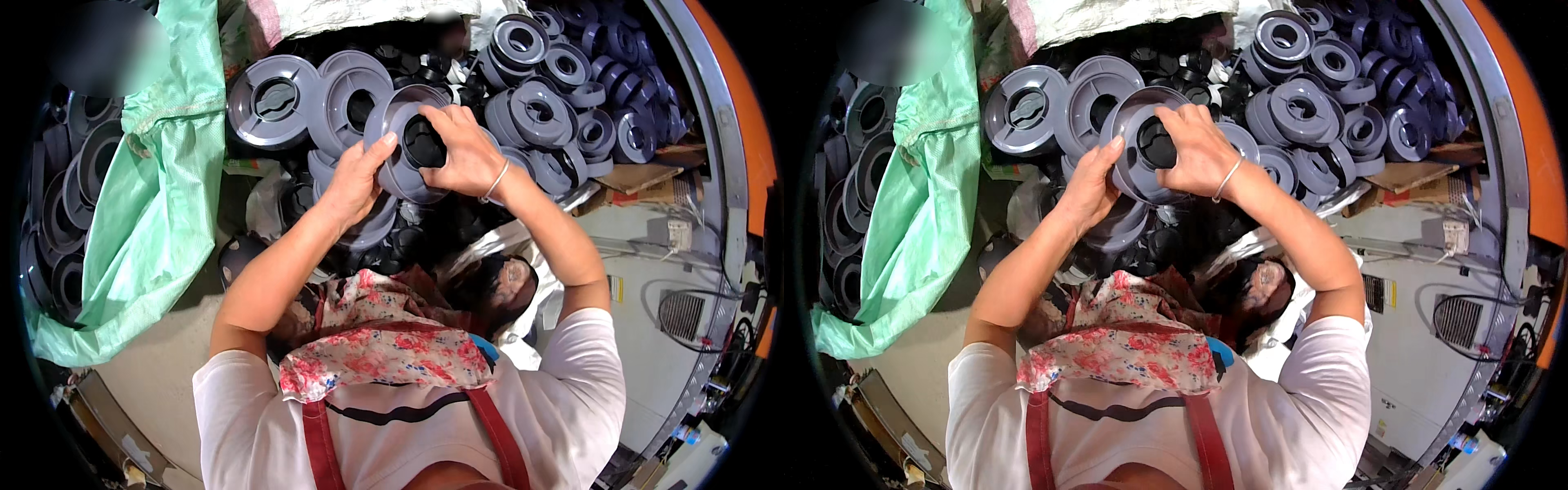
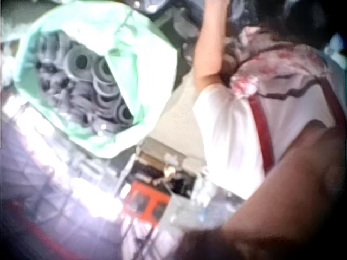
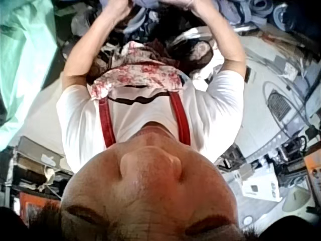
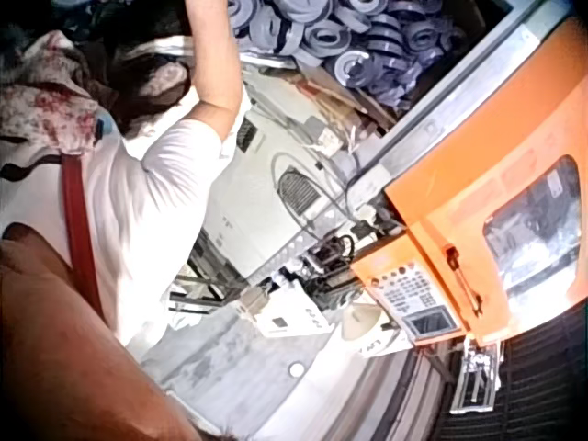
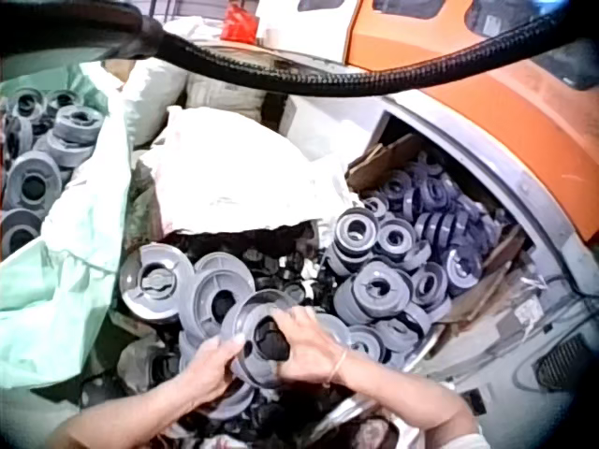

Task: The person picks up a gray plastic base and a black ring from separate bags, aligns the ring inside the base, and presses it into place.

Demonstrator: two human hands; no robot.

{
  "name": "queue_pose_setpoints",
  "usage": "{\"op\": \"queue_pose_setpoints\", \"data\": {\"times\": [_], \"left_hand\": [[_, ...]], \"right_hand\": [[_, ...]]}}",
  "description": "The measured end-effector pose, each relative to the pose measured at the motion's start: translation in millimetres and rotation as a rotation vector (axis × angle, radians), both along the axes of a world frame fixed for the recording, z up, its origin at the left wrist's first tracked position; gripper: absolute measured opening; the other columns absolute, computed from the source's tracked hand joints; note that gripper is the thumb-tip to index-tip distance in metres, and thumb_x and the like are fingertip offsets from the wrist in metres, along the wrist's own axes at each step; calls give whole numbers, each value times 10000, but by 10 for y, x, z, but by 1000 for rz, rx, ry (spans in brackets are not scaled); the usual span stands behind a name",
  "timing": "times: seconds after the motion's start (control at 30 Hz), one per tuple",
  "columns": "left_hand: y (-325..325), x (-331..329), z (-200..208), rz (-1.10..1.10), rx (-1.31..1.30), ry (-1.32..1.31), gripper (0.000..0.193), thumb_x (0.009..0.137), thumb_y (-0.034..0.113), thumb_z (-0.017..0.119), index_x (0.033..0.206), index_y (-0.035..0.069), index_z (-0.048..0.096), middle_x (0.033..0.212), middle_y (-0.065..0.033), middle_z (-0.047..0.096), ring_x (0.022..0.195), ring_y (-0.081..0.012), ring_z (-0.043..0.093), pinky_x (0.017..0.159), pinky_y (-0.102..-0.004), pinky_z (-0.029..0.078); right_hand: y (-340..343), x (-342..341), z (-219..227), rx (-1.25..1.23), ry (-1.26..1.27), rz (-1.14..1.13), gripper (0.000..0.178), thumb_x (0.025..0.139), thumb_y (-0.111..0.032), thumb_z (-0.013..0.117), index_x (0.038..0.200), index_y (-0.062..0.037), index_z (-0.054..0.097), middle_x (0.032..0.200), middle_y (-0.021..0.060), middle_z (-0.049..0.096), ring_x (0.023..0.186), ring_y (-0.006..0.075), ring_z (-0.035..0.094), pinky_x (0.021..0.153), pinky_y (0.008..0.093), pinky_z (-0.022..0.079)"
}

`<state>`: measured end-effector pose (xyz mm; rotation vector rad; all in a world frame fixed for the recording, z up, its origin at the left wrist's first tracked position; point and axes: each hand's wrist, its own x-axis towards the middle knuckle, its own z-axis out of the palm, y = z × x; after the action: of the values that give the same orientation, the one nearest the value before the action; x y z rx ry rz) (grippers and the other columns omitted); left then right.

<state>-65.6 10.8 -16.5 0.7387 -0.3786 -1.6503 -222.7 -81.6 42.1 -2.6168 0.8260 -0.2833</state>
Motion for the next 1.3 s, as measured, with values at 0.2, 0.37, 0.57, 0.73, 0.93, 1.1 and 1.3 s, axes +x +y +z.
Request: {"op": "queue_pose_setpoints", "data": {"times": [0.2, 0.37, 0.57, 0.73, 0.93, 1.1, 1.3], "left_hand": [[75, 61, 84, -148, 3, -18, 428, 877, 341, 550, 1131, 1, 494, 1018, -67, 597, 900, -146, 597, 799, -324, 501], [99, 118, 154, -265, -51, 43, 370, 883, 251, 557, 1132, -14, 493, 1052, -73, 580, 927, -149, 591, 825, -320, 498], [180, 44, 154, -221, -58, 138, 354, 873, 196, 578, 1131, -32, 493, 1053, -85, 572, 941, -156, 575, 821, -308, 490], [189, 2, 88, -160, -77, 89, 343, 876, 198, 571, 1124, -27, 495, 1048, -82, 574, 928, -152, 580, 815, -309, 493], [182, -8, 82, -237, -17, 128, 351, 880, 215, 559, 1127, -25, 491, 1049, -82, 577, 932, -158, 582, 825, -324, 490], [207, -68, 31, -183, -197, -513, 539, 817, 254, 624, 1225, -40, 427, 1137, -145, 550, 996, -216, 567, 901, -337, 442], [318, -110, -43, -349, -832, -1432, 788, 694, 353, 705, 1278, -60, 374, 1290, -246, 419, 1213, -361, 392, 1007, -400, 331]], "right_hand": [[91, -131, 101, -212, 63, 278, 699, 528, -79, 717, 1128, 16, 372, 998, 186, 446, 957, 363, 446, 791, 399, 459], [187, -136, 252, -308, 188, 389, 659, 523, -43, 693, 1132, -42, 442, 1017, 141, 453, 964, 326, 456, 773, 370, 482], [287, -169, 153, -113, 97, 198, 661, 536, -64, 714, 1155, -111, 487, 1060, 139, 465, 963, 346, 442, 835, 400, 437], [374, -158, 28, -74, -44, 57, 662, 509, -38, 708, 1137, -89, 503, 1127, 151, 464, 1016, 367, 446, 864, 391, 407], [325, -298, 16, -202, 31, 340, 705, 437, 38, 696, 1108, -93, 522, 1153, 145, 433, 1049, 371, 427, 841, 399, 440], [221, -310, 10, 1460, 41, -597, 802, 832, -663, 357, 849, 104, 591, 594, 159, 588, 376, 199, 514, 396, 322, 465], [-461, -964, -553, 172, 240, -512, 604, 769, -377, 632, 1114, 100, 499, 1011, 264, 589, 988, 397, 545, 877, 390, 434]]}}
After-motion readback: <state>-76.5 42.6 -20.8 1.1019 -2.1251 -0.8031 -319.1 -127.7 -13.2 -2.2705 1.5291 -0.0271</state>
